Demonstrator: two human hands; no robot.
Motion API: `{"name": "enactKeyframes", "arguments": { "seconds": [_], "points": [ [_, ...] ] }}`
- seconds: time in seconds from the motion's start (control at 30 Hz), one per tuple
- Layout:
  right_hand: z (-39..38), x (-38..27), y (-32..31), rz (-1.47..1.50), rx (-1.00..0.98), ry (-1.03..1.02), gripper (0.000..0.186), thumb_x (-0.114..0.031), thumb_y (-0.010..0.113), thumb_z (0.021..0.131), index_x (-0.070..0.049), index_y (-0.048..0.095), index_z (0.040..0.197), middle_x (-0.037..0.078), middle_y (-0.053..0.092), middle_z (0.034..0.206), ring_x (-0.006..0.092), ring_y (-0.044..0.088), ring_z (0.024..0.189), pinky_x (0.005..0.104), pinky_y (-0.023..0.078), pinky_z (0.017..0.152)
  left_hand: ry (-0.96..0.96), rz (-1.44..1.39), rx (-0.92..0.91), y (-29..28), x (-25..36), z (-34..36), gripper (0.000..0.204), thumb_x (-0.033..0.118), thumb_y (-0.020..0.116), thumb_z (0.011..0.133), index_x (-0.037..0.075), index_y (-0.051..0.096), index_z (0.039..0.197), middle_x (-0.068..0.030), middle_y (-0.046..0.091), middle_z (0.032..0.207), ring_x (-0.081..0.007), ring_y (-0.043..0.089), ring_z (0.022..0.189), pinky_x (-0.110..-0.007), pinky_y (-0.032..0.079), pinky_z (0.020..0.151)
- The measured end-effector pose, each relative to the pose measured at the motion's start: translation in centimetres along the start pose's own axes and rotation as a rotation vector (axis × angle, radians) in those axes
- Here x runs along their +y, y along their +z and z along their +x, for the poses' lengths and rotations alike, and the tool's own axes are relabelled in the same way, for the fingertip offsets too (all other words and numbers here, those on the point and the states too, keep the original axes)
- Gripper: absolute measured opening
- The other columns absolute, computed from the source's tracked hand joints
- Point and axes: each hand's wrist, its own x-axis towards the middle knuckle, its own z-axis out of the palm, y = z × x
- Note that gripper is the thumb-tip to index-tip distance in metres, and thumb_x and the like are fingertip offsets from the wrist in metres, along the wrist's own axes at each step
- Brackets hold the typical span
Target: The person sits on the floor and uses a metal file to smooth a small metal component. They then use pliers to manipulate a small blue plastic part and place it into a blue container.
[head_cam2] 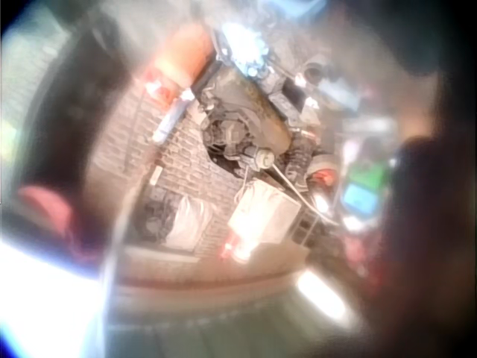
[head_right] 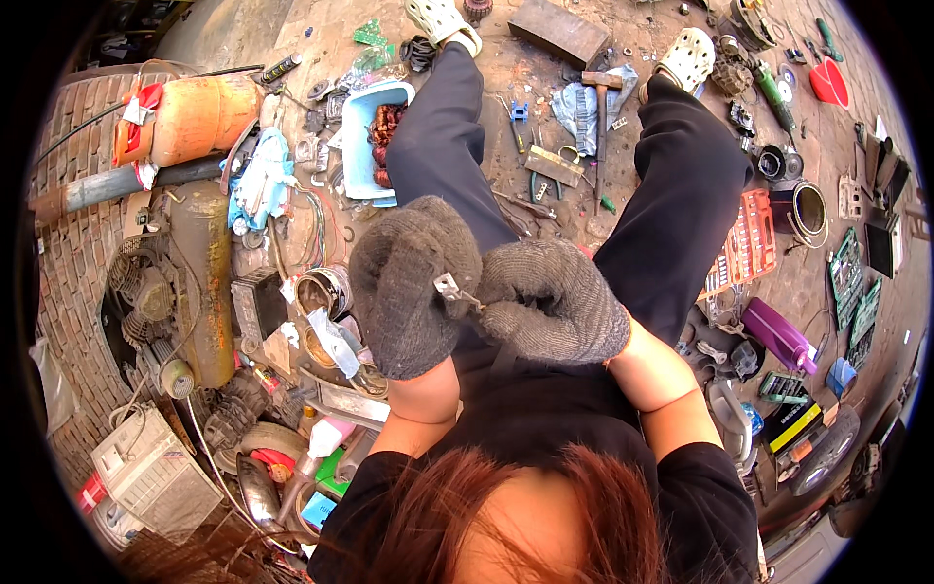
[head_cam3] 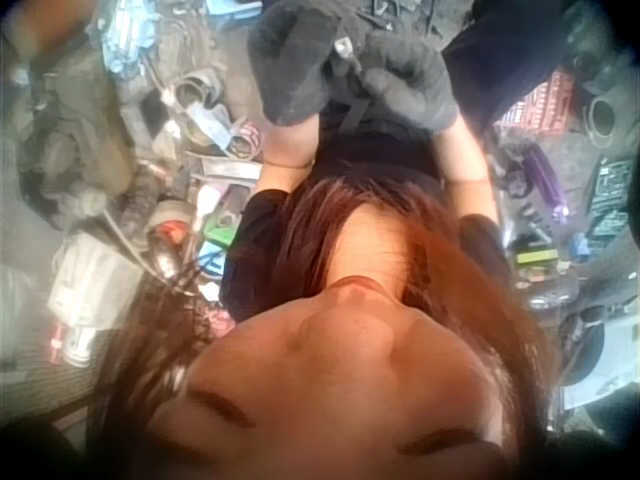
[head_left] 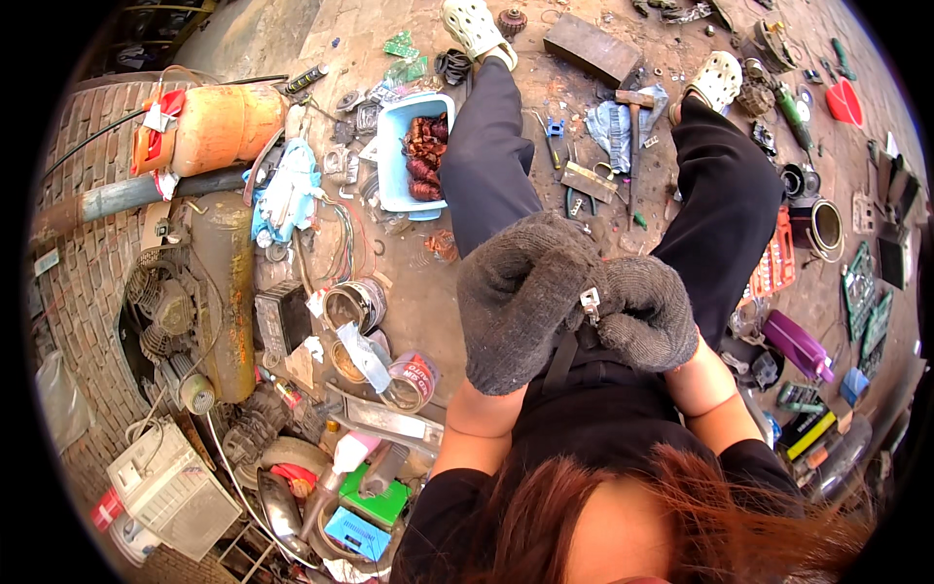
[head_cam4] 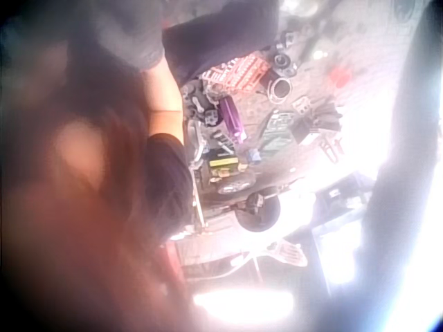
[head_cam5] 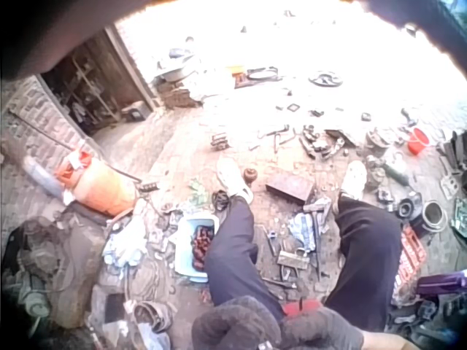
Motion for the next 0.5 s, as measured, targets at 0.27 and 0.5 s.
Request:
{"name": "enactKeyframes", "arguments": {
  "seconds": [0.27, 0.5],
  "points": [
    [0.02, -0.4, 0.03, -0.023, 0.026, 0.043, 0.019, -0.011, 0.07, 0.077, -0.001, 0.066, 0.092, 0.008, 0.065, 0.084, 0.019, 0.061, 0.069, 0.0302, 0.047, 0.062, 0.014, 0.045, 0.017, 0.07, -0.05, 0.01, 0.009, 0.006, 0.067, 0.084, -0.002, 0.064, 0.084, -0.0052, 0.062, 0.085, -0.0109, 0.057, 0.076, -0.024, 0.046, 0.068],
    [0.06, 0.15, 0.19, -0.068, 0.072, -0.041, 0.018, -0.012, 0.07, 0.076, -0.001, 0.066, 0.09, 0.007, 0.063, 0.08, 0.019, 0.058, 0.064, 0.0305, 0.045, 0.059, 0.032, 0.07, 0.03, 0.07, -0.12, 0.11, 0.008, 0.004, 0.068, 0.082, -0.002, 0.064, 0.083, -0.0054, 0.062, 0.085, -0.0121, 0.057, 0.078, -0.026, 0.047, 0.071]
  ]
}}
